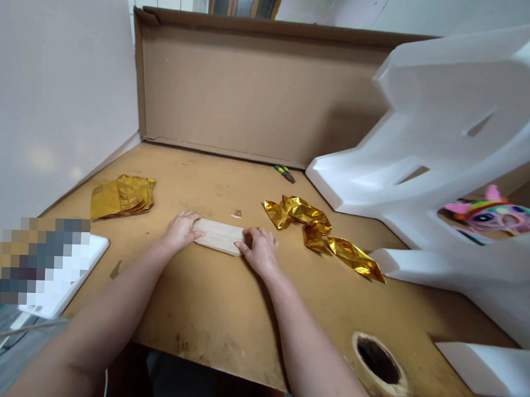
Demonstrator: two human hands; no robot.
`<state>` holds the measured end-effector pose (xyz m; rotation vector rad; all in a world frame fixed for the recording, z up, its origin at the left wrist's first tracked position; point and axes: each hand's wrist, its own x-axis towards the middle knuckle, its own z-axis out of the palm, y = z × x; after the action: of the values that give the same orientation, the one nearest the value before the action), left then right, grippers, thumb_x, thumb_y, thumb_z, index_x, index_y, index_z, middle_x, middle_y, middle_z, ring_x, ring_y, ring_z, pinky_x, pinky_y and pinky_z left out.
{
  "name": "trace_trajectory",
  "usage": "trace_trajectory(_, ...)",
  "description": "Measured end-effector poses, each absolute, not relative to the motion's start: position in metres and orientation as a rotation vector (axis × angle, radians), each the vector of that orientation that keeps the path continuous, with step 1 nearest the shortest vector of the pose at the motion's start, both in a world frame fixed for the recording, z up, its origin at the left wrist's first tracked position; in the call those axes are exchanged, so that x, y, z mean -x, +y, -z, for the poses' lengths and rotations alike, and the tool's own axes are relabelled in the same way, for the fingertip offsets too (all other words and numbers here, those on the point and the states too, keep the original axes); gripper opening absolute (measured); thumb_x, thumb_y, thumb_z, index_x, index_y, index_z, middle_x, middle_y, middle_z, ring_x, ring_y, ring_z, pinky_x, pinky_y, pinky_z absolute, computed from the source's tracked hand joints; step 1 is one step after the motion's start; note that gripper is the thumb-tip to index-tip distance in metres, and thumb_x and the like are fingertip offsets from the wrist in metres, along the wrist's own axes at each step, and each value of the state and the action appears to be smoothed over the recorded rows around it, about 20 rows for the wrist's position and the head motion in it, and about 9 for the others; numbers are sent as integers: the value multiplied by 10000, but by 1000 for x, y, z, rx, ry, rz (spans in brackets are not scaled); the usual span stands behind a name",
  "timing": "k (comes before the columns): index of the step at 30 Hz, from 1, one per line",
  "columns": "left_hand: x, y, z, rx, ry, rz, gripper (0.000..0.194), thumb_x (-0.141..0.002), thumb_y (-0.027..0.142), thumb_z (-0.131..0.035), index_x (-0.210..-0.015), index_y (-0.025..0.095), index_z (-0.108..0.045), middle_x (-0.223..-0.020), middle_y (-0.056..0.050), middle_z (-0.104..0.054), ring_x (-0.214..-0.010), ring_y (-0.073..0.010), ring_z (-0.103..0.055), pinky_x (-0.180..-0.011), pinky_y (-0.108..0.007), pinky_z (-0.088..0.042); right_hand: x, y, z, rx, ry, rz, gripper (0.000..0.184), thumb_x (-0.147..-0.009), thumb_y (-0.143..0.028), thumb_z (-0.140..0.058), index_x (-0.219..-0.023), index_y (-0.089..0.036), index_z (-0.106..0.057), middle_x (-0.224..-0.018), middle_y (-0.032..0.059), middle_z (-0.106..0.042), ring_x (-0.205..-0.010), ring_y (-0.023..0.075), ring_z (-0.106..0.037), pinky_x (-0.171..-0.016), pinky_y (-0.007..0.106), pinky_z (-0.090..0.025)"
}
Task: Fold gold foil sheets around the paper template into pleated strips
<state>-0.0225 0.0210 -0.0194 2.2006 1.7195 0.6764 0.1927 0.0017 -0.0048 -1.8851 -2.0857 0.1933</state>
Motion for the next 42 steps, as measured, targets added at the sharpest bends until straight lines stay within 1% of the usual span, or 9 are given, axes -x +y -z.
trace_trajectory(3,23,25,21,-2152,1684,-653,482,-718,215,-671,-1176,139,-539,-1251,-109,-553,-1186,-258,-471,-1026,-374,-352,-195,4,8,1822,-2103,-212,395,-769,-251,-570,-1158,-191,-529,-1159,132,-571,-1086,288,-469,-885,433,-324)
trace_trajectory(6,23,28,26,-2133,1647,-652,539,-729,219,-654,-1238,143,-494,-1314,-116,-507,-1237,-266,-431,-1055,-396,-320,-196,7,13,1757,-2141,-266,493,-769,-221,-544,-1253,-176,-459,-1245,138,-537,-1158,286,-437,-951,459,-290)
trace_trajectory(12,22,29,31,-2138,1602,-721,541,-726,184,-639,-1246,170,-489,-1297,-91,-523,-1212,-249,-453,-1049,-390,-334,-198,12,22,1626,-2167,-297,554,-759,-194,-526,-1301,-203,-415,-1275,116,-528,-1184,275,-429,-986,486,-274)
trace_trajectory(17,21,27,28,-2211,1579,-766,543,-702,147,-643,-1225,156,-497,-1244,-93,-542,-1163,-247,-472,-1022,-393,-357,-197,12,22,1641,-2149,-286,595,-734,-178,-553,-1310,-156,-408,-1216,139,-560,-1127,276,-462,-977,467,-305)
trace_trajectory(22,22,24,26,-2319,1533,-812,423,-702,130,-637,-1113,195,-563,-1086,-57,-590,-1068,-239,-501,-950,-396,-404,-195,10,20,1620,-2153,-209,532,-727,-172,-558,-1249,-133,-460,-1125,143,-588,-1062,285,-475,-932,462,-345)
trace_trajectory(28,23,22,24,-2433,1482,-789,199,-715,118,-614,-896,202,-625,-914,-36,-599,-974,-226,-509,-881,-375,-431,-194,5,15,1535,-2193,-132,289,-731,-144,-539,-1012,-191,-588,-967,98,-602,-973,269,-487,-864,425,-370)
trace_trajectory(31,22,20,23,-2469,1464,-738,143,-736,115,-588,-837,202,-638,-885,-37,-603,-960,-217,-509,-875,-356,-432,-193,0,11,1532,-2247,-122,239,-751,-127,-512,-955,-194,-615,-934,94,-599,-955,258,-482,-848,397,-366)
trace_trajectory(36,23,17,22,-2535,1422,-632,154,-783,141,-521,-848,192,-651,-875,-52,-604,-917,-207,-524,-848,-325,-448,-194,-8,5,1486,-2391,-125,258,-826,-144,-424,-956,-189,-643,-918,99,-602,-936,239,-481,-837,375,-351)
trace_trajectory(42,20,8,17,-2613,1381,-510,209,-841,286,-500,-928,168,-647,-983,-81,-609,-939,-222,-531,-868,-344,-441,-194,-13,-1,1444,-2495,-88,289,-850,-181,-407,-1012,-167,-646,-964,113,-584,-935,227,-487,-839,368,-343)
